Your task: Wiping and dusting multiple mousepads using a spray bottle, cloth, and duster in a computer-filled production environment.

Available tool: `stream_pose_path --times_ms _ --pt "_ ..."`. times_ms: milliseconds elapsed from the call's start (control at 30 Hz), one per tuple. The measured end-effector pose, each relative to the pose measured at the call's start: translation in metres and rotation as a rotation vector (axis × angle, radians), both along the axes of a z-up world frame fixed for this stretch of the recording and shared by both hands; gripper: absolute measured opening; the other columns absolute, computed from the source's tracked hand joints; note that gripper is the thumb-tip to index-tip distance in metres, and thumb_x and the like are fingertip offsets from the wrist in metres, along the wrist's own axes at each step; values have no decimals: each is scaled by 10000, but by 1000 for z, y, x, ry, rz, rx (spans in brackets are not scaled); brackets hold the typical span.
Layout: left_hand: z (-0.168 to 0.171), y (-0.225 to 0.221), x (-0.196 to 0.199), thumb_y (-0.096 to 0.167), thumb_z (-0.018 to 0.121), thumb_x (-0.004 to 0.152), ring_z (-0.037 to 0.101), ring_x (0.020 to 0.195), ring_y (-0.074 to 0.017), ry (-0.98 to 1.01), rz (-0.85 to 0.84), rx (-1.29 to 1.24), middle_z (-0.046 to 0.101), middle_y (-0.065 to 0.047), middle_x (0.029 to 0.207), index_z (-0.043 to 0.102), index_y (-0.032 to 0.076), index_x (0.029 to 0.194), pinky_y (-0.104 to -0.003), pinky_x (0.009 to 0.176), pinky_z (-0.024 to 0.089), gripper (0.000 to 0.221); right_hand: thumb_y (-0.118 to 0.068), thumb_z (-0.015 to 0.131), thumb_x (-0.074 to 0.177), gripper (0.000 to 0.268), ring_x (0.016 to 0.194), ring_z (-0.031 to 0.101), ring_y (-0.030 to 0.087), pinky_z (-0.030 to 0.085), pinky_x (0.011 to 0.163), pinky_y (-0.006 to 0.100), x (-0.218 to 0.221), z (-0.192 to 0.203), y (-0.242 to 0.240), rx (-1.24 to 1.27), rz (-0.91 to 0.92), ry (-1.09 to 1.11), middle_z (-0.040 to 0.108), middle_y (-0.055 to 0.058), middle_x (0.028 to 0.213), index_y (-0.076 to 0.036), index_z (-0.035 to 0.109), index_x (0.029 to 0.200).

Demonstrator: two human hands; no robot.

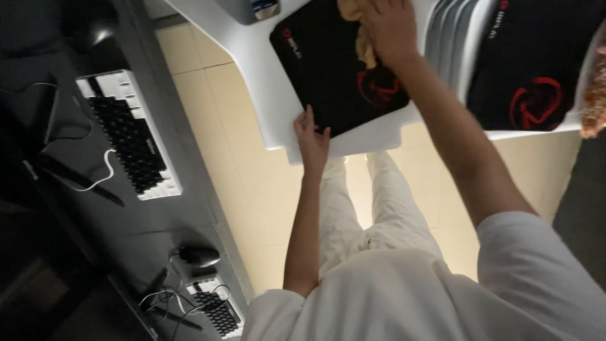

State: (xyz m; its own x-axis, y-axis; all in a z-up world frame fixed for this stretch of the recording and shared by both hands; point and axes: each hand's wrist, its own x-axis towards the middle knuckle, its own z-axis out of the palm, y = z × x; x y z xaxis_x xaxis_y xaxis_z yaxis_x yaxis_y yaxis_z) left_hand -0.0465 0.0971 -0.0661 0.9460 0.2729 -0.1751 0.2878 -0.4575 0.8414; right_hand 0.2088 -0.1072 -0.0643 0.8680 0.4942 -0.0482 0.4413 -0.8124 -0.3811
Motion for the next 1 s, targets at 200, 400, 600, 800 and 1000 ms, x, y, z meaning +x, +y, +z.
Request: stream_pose_path --times_ms 200,400,600,800,1000 --pt "7 -5 4 -56 767 852 579 1067 -261 42 7 68 440 -167 1376 404 112 1585 -270 758 571 835 -284 764 831 542 1283 533 459 396 1070 582 -119 34 -7 63 -47 -211 612 235 1362 -30 666 1300" --pt "-17 -13 -6 50 641 960 540 1245 -355 -26 144 118 497 -194 1397 549 32 1489 -426 1074 470 537 -444 748 593 633 1115 644 341 481 937 521 -196 66 52 190 63 -252 706 115 1190 -95 751 1121" --pt "-5 -24 16 147 614 1005 553 1193 -347 100 276 100 540 -173 1305 595 41 1403 -437 1029 478 412 -175 788 729 360 1060 693 278 554 876 458 -158 85 6 116 128 382 752 42 1133 -197 775 1088" --pt "27 -44 27 126 649 946 484 1196 -379 70 225 329 509 -195 1290 573 -30 1378 -427 969 485 466 -374 690 1032 327 985 686 358 543 905 473 -99 47 -55 237 -427 308 708 145 1175 -66 797 1009" --pt "36 -50 45 158 742 896 503 1191 -369 86 311 434 599 -150 1211 585 19 1231 -494 1010 435 395 -408 669 981 393 935 677 397 537 791 502 -93 61 -52 194 -331 277 628 204 1280 -42 805 1018"
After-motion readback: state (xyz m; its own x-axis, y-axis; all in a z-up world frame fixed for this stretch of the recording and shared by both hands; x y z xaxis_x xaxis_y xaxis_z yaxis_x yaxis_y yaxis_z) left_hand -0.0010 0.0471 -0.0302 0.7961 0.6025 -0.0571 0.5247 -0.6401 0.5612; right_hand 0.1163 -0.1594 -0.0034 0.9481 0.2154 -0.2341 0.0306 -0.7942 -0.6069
